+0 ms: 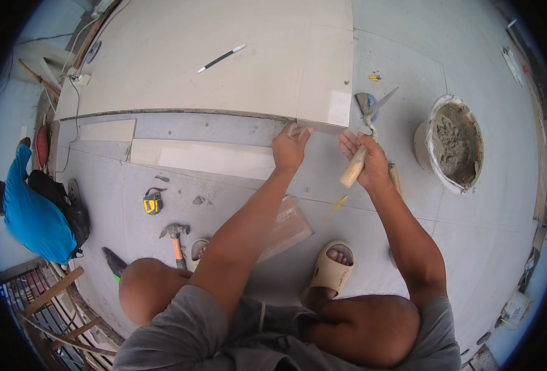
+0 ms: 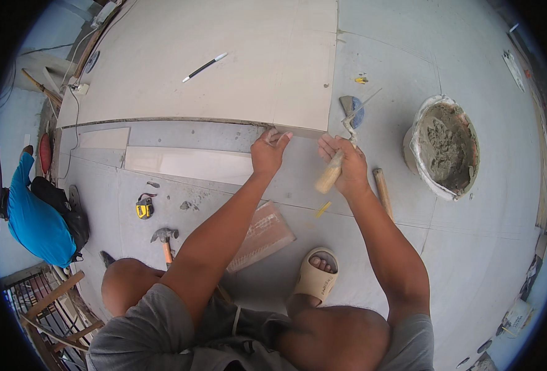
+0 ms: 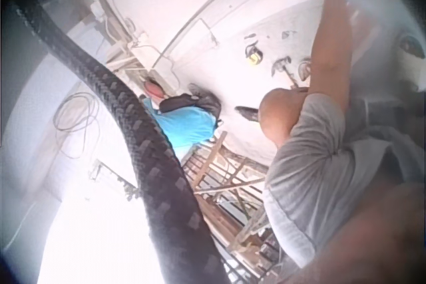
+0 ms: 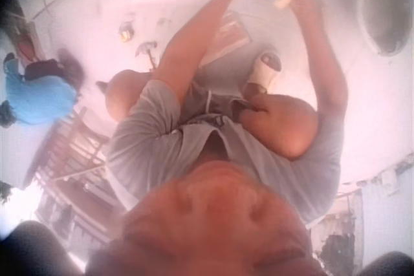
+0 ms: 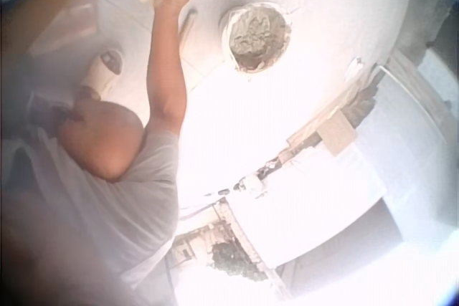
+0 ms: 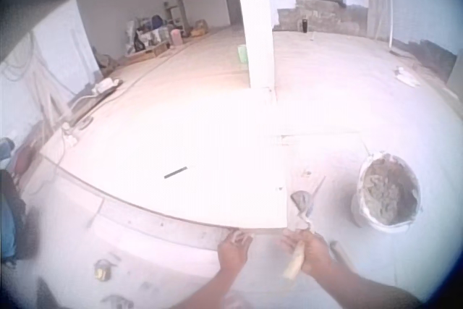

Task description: The person applies adhesive to a small tile using a notched trowel, places it on the floor, and taps it into place with a rubber mallet. They then use a wooden spacer to align the tile with adjacent tiles.

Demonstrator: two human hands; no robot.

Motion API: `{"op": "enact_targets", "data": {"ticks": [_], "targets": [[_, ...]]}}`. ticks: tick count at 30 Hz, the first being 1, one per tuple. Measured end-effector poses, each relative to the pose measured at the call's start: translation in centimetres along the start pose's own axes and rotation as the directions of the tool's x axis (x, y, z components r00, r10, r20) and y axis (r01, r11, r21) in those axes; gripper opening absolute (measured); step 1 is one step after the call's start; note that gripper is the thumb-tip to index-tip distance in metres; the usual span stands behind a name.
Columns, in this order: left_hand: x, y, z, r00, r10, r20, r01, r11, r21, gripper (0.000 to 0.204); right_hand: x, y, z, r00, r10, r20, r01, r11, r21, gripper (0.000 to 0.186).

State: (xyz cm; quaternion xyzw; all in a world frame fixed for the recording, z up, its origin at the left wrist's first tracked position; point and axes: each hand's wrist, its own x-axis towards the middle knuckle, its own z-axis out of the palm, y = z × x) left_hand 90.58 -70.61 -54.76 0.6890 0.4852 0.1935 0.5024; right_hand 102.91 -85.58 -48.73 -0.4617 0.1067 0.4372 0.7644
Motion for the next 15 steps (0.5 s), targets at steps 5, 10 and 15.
{"op": "enact_targets", "data": {"ticks": [5, 10, 15], "targets": [[-0.2, 0.3, -0.3, 1.000, 0.004, -0.002, -0.004, 1.000, 0.028, 0.058, 0.1, 0.3, 0.3, 1.000, 0.014, -0.016, -0.014, 0.998, 0.057, 0.033], [0.1, -0.3, 0.2, 1.000, -0.011, -0.005, 0.011, 1.000, 0.013, 0.054, 0.0, 0.8, 0.3, 1.000, 0.001, -0.013, 0.000, 0.995, 0.098, 0.040], [0.9, -2.0, 0.6, 0.998, 0.055, 0.004, -0.055, 0.998, 0.036, 0.055, -0.4, 1.2, 0.6, 0.999, -0.010, -0.048, 0.016, 0.994, 0.113, 0.038]]}}
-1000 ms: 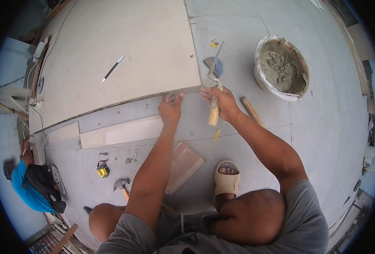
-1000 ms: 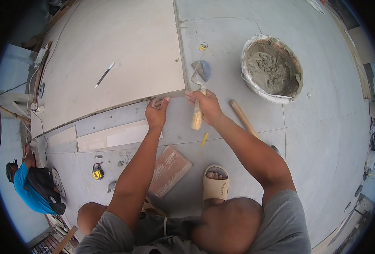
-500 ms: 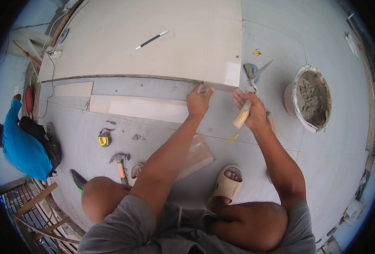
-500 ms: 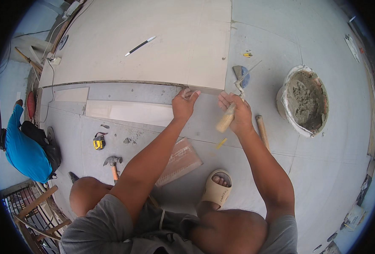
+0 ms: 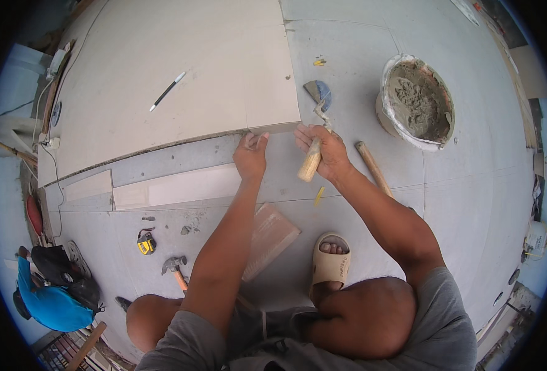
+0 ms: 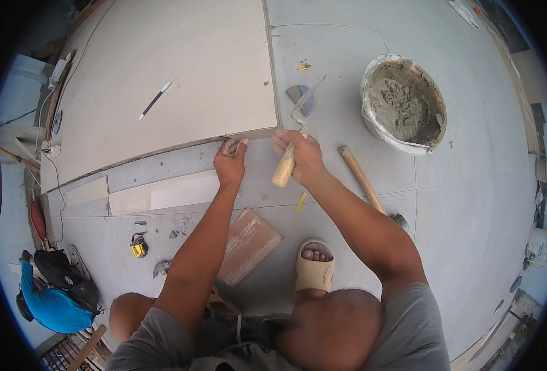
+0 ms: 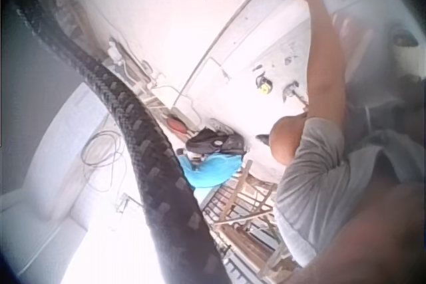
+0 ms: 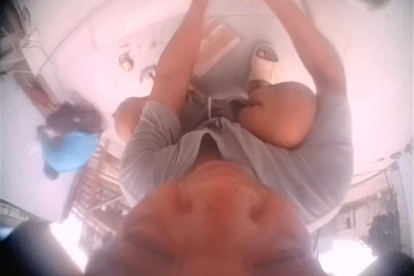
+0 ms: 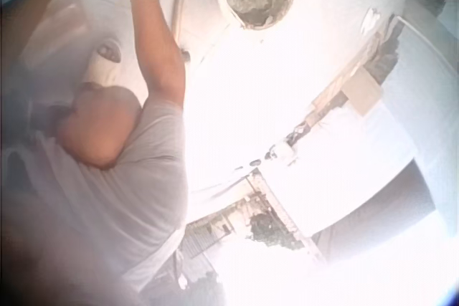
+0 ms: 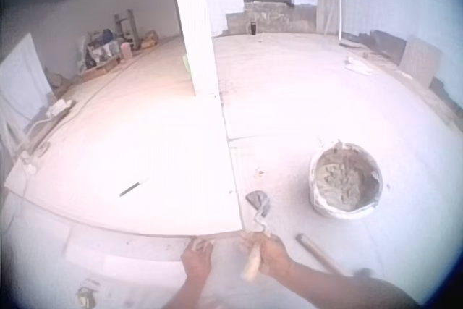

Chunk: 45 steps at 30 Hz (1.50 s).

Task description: The person applies adhesive to a small tile using a notched trowel, places it on the floor, and taps it into place with a rubber mallet. They then use a wooden spacer to align the tile with adjacent tiles.

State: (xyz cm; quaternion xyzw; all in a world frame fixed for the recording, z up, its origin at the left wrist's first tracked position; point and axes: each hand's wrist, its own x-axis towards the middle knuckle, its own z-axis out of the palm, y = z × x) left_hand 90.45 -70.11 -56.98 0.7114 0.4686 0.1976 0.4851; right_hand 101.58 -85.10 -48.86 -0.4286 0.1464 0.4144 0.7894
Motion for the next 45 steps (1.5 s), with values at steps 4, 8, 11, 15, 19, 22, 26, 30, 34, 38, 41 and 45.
{"op": "enact_targets", "data": {"ticks": [4, 8, 11, 15, 19, 22, 26, 30, 34, 38, 41, 45], "targets": [[0.2, -0.5, 0.0, 0.999, 0.034, -0.003, -0.034, 0.999, -0.024, 0.052, -0.5, 0.2, -0.1, 0.999, -0.035, -0.031, 0.032, 0.995, -0.095, 0.032], [0.1, -0.4, -0.1, 0.998, 0.058, -0.008, -0.058, 0.998, -0.007, 0.049, -2.1, -0.8, -1.5, 0.989, -0.145, 0.037, 0.149, 0.942, -0.301, 0.024], [0.1, -0.4, -0.1, 0.998, 0.064, -0.013, -0.064, 0.998, -0.009, 0.050, -3.8, -2.6, -2.9, 0.970, -0.218, 0.109, 0.243, 0.869, -0.431, 0.019], [0.2, -0.2, -0.1, 1.000, 0.030, -0.007, -0.029, 0.999, 0.017, 0.054, -5.8, -5.0, -3.8, 0.962, -0.245, 0.120, 0.271, 0.806, -0.526, 0.017], [0.1, 0.7, -0.4, 1.000, -0.002, -0.002, 0.002, 0.999, 0.033, 0.056, -7.5, -6.7, -3.7, 0.949, -0.276, 0.154, 0.311, 0.736, -0.601, 0.015], [-0.5, 1.4, -0.4, 1.000, -0.026, -0.005, 0.026, 1.000, 0.013, 0.060, -8.5, -7.6, -3.4, 0.942, -0.287, 0.174, 0.330, 0.704, -0.629, 0.014], [-0.5, 2.2, -0.8, 0.998, -0.067, 0.019, 0.066, 0.995, 0.080, 0.066, -9.4, -8.5, -3.4, 0.942, -0.300, 0.151, 0.324, 0.692, -0.645, 0.016], [-0.5, 2.6, -1.0, 0.994, -0.099, 0.051, 0.098, 0.995, 0.012, 0.066, -10.2, -9.8, -3.9, 0.933, -0.331, 0.144, 0.338, 0.661, -0.670, 0.017], [-0.5, 2.3, -1.0, 0.995, -0.086, 0.047, 0.088, 0.995, -0.043, 0.063, -11.5, -12.9, -4.1, 0.902, -0.418, 0.109, 0.368, 0.609, -0.703, 0.017], [-0.5, 1.3, -0.8, 0.999, -0.037, 0.008, 0.037, 0.999, -0.024, 0.060, -13.1, -17.1, -4.0, 0.802, -0.574, 0.164, 0.470, 0.438, -0.766, 0.020], [-0.5, 0.7, -0.3, 0.998, 0.062, 0.010, -0.060, 0.991, -0.116, 0.055, -14.4, -21.0, -4.5, 0.702, -0.693, 0.162, 0.536, 0.366, -0.761, 0.028], [-0.1, 0.0, -0.7, 0.990, 0.142, 0.016, -0.139, 0.981, -0.135, 0.053, -16.7, -26.0, -5.3, 0.602, -0.793, 0.097, 0.369, 0.168, -0.914, 0.033]]}}
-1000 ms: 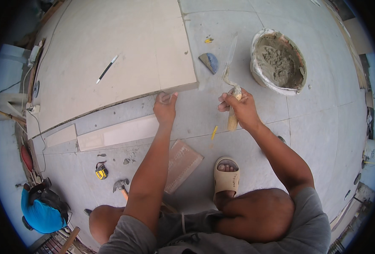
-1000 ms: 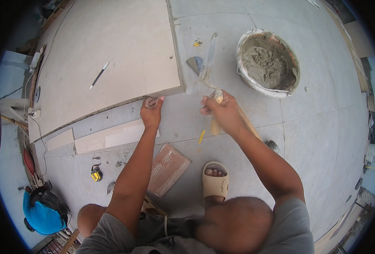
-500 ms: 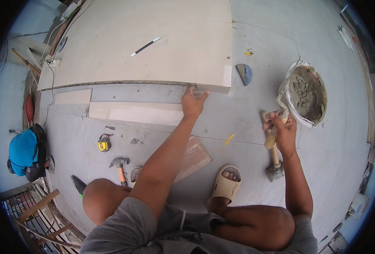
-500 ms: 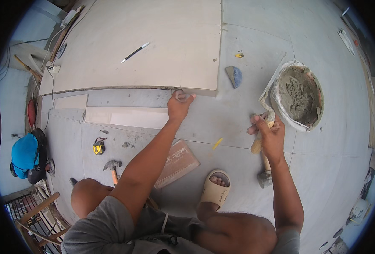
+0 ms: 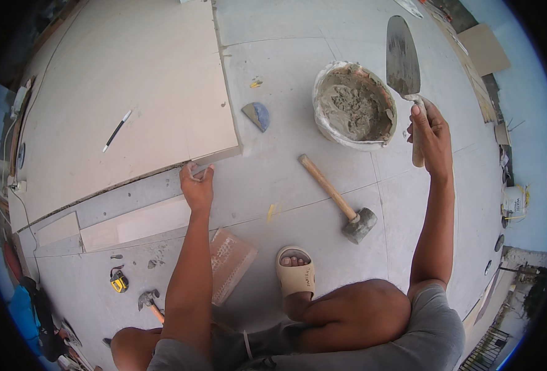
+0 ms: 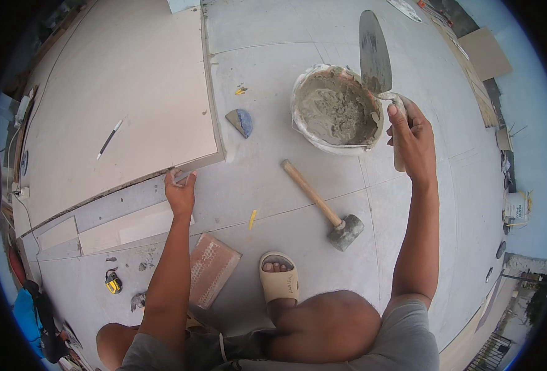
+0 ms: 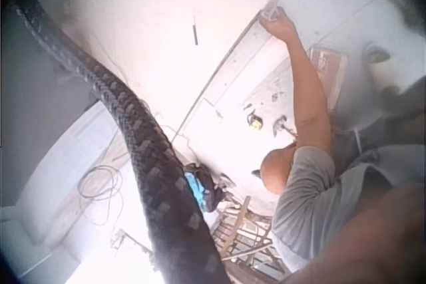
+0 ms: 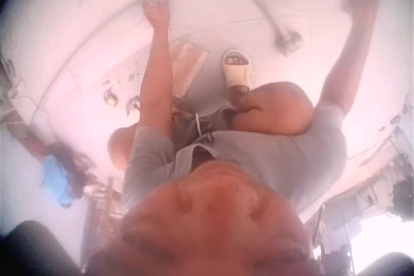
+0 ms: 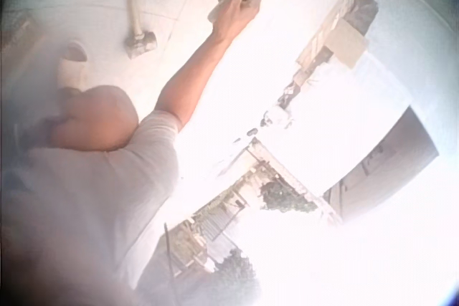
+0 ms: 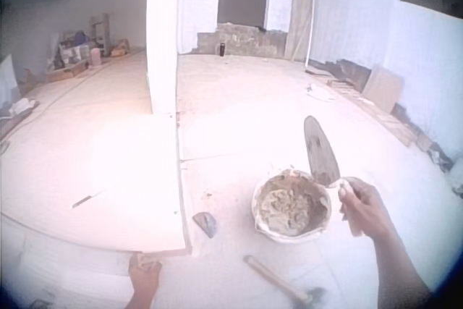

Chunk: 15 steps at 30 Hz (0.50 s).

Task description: The person applies adhesive to a small tile using a notched trowel, places it on the floor, and taps it into place with a rubber mallet. They then use a wooden spacer to align the tile with adjacent tiles.

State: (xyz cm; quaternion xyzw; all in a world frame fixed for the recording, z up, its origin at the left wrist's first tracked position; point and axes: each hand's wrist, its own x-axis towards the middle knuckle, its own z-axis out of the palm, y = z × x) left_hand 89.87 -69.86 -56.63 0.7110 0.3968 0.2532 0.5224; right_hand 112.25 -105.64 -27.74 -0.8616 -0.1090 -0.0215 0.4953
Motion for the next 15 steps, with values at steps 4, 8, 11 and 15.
{"op": "enact_targets", "data": {"ticks": [4, 8, 11, 15], "targets": [[-0.6, -0.3, -0.3, 1.000, -0.030, 0.005, 0.030, 0.998, 0.055, 0.051, -0.1, 0.3, -2.2, 0.953, 0.282, 0.112, -0.226, 0.906, -0.358, 0.036], [-1.3, -0.3, -0.4, 0.979, -0.174, 0.108, 0.181, 0.982, -0.057, 0.049, 0.5, 0.9, -2.5, 0.936, 0.306, 0.176, -0.202, 0.872, -0.445, 0.027], [-1.5, -0.1, -0.3, 0.940, -0.271, 0.206, 0.316, 0.920, -0.232, 0.048, 1.4, 0.9, -2.3, 0.901, 0.343, 0.266, -0.084, 0.739, -0.668, 0.027], [-2.1, 0.1, -0.5, 0.895, -0.285, 0.344, 0.396, 0.863, -0.313, 0.051, 2.5, 1.8, -1.3, 0.907, 0.269, 0.324, 0.128, 0.557, -0.821, 0.027]]}}
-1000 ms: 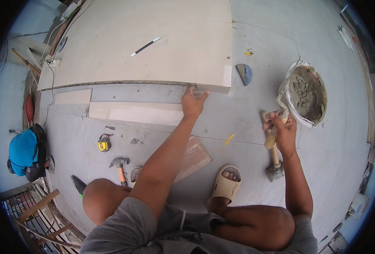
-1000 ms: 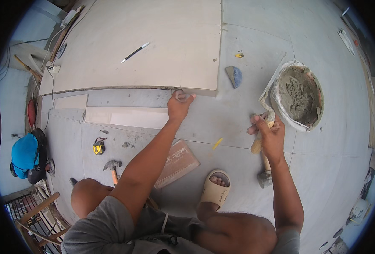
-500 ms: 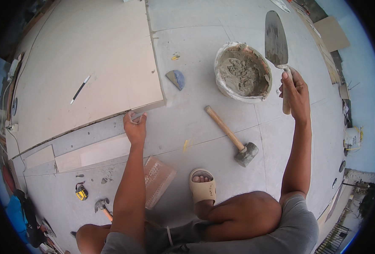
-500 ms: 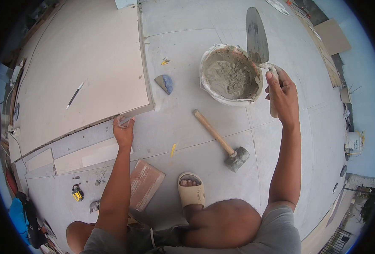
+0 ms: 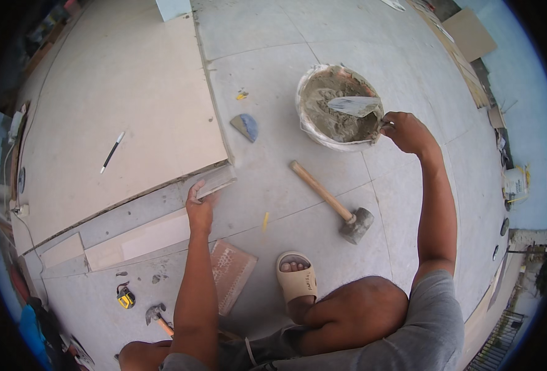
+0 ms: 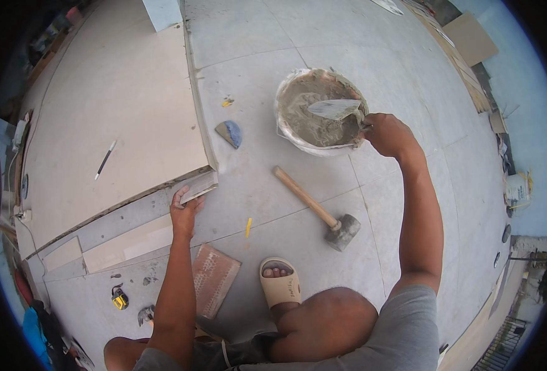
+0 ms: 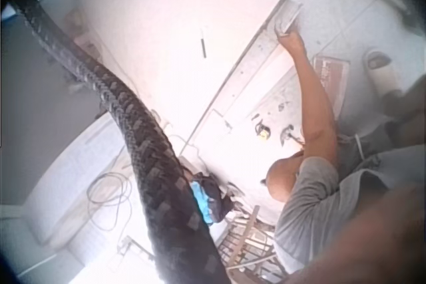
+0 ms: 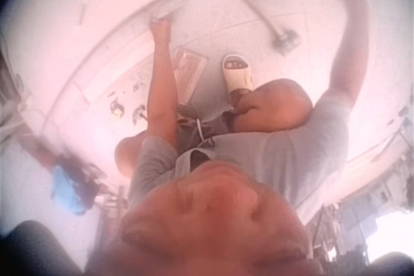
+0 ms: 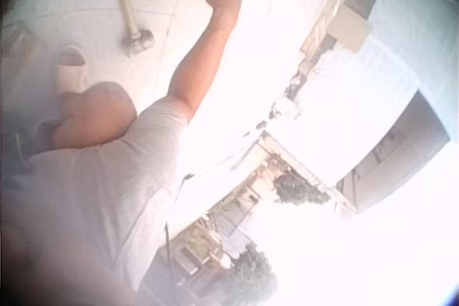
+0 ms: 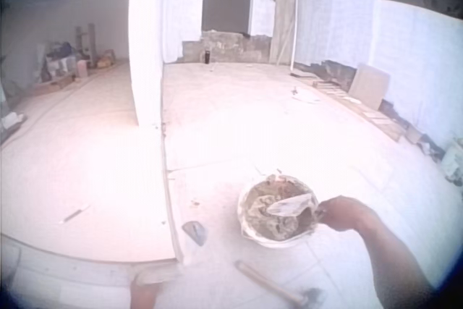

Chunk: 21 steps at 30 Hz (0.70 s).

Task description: The person applies adhesive to a small tile using a notched trowel, places it on the floor, and taps it into place with a rubber mallet. They then use a wooden spacer to align the tile with adjacent tiles.

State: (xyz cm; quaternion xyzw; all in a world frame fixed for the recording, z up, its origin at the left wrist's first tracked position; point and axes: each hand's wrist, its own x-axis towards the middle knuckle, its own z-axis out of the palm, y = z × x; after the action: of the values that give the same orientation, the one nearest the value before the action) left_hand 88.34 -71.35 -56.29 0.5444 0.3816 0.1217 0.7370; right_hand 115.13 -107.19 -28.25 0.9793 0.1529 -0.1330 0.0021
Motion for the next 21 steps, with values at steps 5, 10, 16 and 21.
{"op": "enact_targets", "data": {"ticks": [5, 10, 16, 21], "targets": [[-0.5, 0.0, -0.8, 0.995, 0.010, 0.098, -0.008, 1.000, -0.028, 0.052, 2.8, 0.6, 1.8, 0.994, -0.009, -0.105, -0.018, 0.966, -0.258, 0.021], [-0.9, 0.0, -1.3, 0.995, -0.095, 0.038, 0.099, 0.985, -0.140, 0.035, 5.2, -0.3, 3.7, 0.994, -0.042, -0.099, 0.011, 0.955, -0.296, 0.022], [-3.5, -0.3, -2.1, 0.967, -0.208, 0.148, 0.229, 0.963, -0.143, 0.023, 7.4, -0.8, 4.1, 0.998, 0.061, 0.023, -0.057, 0.988, -0.144, 0.023], [-5.5, -1.0, -2.3, 0.914, -0.296, 0.279, 0.344, 0.928, -0.144, 0.016, 8.1, -2.0, 5.8, 0.993, 0.036, -0.111, -0.056, 0.982, -0.180, 0.026]]}}
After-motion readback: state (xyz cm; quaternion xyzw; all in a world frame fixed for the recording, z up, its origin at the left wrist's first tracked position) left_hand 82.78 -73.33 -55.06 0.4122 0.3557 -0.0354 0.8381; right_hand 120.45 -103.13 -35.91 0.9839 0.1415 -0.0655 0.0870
